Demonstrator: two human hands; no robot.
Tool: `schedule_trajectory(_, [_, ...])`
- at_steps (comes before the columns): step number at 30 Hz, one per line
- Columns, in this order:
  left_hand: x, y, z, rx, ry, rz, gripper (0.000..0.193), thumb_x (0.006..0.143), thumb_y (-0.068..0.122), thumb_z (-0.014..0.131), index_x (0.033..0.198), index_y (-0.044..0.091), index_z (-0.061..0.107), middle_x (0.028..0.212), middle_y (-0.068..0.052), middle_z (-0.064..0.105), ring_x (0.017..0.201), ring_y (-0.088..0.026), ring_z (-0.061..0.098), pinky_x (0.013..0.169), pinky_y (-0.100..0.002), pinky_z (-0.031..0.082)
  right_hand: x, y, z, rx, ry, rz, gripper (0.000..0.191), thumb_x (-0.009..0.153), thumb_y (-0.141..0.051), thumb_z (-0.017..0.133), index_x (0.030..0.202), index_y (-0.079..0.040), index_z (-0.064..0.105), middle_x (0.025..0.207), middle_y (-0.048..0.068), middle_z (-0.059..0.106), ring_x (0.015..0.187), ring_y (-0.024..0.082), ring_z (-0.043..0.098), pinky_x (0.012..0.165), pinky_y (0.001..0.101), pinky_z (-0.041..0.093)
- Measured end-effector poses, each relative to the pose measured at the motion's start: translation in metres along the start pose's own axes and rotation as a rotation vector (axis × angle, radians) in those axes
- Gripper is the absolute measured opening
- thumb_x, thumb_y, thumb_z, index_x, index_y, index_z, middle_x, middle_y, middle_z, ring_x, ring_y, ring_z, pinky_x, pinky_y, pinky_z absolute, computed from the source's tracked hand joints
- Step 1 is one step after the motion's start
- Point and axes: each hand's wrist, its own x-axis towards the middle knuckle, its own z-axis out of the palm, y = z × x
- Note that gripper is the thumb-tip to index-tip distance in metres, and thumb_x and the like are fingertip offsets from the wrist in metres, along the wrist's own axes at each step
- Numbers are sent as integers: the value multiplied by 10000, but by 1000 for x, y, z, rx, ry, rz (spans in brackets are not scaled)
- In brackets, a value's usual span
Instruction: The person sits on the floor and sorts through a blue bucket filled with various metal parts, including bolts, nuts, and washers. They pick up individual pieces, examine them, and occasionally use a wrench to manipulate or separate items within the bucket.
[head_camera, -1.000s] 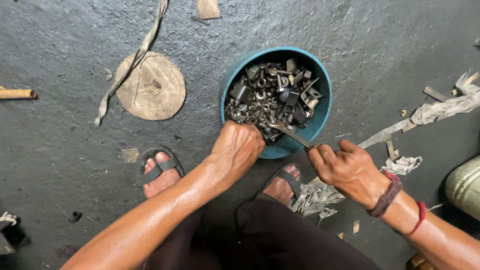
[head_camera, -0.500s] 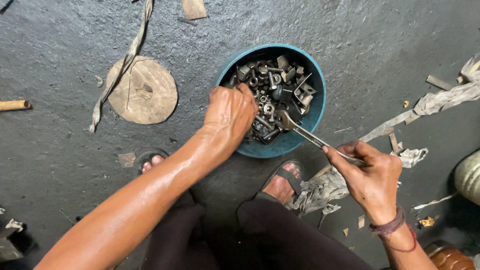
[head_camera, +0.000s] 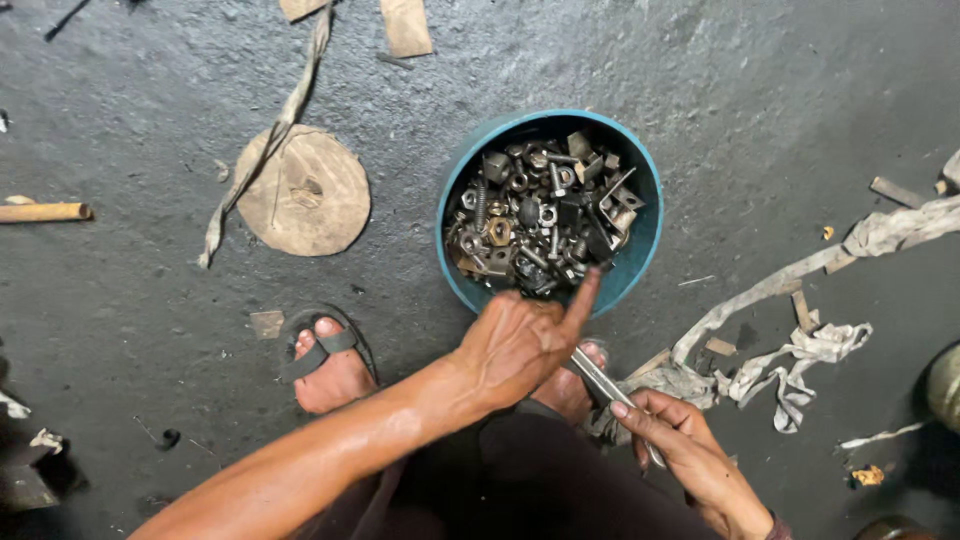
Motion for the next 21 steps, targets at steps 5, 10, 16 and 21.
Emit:
schedule_trajectory(5, [-39, -13, -5, -105, 4, 118, 547, 841, 139, 613, 1345, -74, 606, 700, -37, 651, 636, -194, 663, 582, -359, 475, 8, -21, 15, -12, 7, 150, 401, 959, -409, 625, 812, -44, 709, 630, -29, 546, 563, 76, 464, 534, 280, 357])
schedule_trajectory(10, [-61, -24, -14, 54, -26, 105, 549, 813, 185, 608, 1308, -51, 627, 727, -52, 652, 642, -201, 657, 607, -380, 466, 17, -61, 51, -102, -107, 162, 471, 982, -473, 570, 710, -91, 613, 642, -21, 512, 570, 72, 431, 529, 248, 336])
schedule_trajectory(16, [-71, -37, -25, 323, -20, 138, 539, 843, 215, 604, 1308, -52, 651, 718, -29, 620, 614, -173, 618, 593, -344, 435, 28, -94, 120, 21, -170, 306, 445, 974, -548, 414, 711, -200, 499, 614, -42, 421, 529, 106, 343, 520, 295, 273])
schedule_trajectory(21, [-61, -51, -33, 441, -71, 212, 445, 878, 210, 593, 1261, 0, 679, 712, -19, 624, 595, -162, 620, 567, -332, 423, 39, -86, 136, 123, -153, 247, 500, 954, -572, 486, 667, -171, 407, 556, -46, 335, 504, 113, 307, 531, 290, 305])
